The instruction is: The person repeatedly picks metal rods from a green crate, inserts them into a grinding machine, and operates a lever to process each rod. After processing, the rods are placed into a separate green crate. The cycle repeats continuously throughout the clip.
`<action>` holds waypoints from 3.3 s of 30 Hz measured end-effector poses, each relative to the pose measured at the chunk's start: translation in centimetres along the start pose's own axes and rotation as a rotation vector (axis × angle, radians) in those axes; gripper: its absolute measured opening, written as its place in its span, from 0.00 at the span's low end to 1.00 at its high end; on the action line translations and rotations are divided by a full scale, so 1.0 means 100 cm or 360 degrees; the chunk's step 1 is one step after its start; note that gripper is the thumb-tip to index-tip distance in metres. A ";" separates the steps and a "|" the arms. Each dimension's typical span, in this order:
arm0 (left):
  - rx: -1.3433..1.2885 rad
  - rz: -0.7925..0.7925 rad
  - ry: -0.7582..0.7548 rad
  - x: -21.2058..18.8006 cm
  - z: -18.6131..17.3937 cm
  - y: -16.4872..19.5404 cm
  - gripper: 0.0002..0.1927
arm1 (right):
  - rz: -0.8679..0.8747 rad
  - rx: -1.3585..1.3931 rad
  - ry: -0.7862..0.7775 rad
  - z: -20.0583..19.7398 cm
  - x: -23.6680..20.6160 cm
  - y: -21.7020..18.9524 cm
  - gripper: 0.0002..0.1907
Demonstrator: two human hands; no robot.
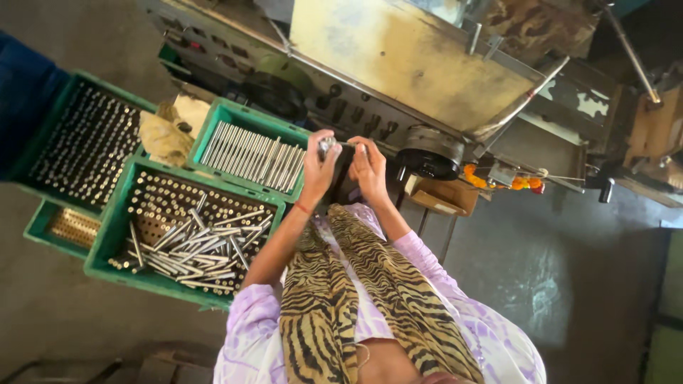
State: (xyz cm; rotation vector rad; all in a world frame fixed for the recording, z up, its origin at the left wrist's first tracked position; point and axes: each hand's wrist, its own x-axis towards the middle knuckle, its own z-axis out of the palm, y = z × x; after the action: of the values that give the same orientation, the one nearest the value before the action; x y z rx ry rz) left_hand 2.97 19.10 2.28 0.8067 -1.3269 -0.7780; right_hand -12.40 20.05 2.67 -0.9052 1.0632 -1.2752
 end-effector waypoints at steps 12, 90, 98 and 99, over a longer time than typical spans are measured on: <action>-0.0057 -0.0517 -0.0220 0.041 -0.010 0.031 0.10 | 0.0260 -0.0008 -0.0376 -0.030 0.015 -0.001 0.25; -0.0311 -0.1358 -0.0418 0.138 0.026 -0.106 0.08 | -0.0789 -0.1947 0.0344 -0.220 0.104 -0.165 0.19; -0.0834 -0.1395 -0.0387 0.278 0.167 -0.096 0.08 | -0.0946 -0.2172 0.1225 -0.434 0.181 -0.285 0.15; -0.0889 -0.1354 -0.0342 0.296 0.188 -0.103 0.09 | -0.0821 -0.2315 0.1382 -0.452 0.183 -0.297 0.19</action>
State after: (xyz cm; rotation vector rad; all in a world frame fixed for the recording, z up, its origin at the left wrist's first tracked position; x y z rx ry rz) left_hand -13.52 -12.61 9.91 0.8316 -0.8306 -1.8523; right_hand -64.46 0.89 16.14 -1.8174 2.7305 -1.1882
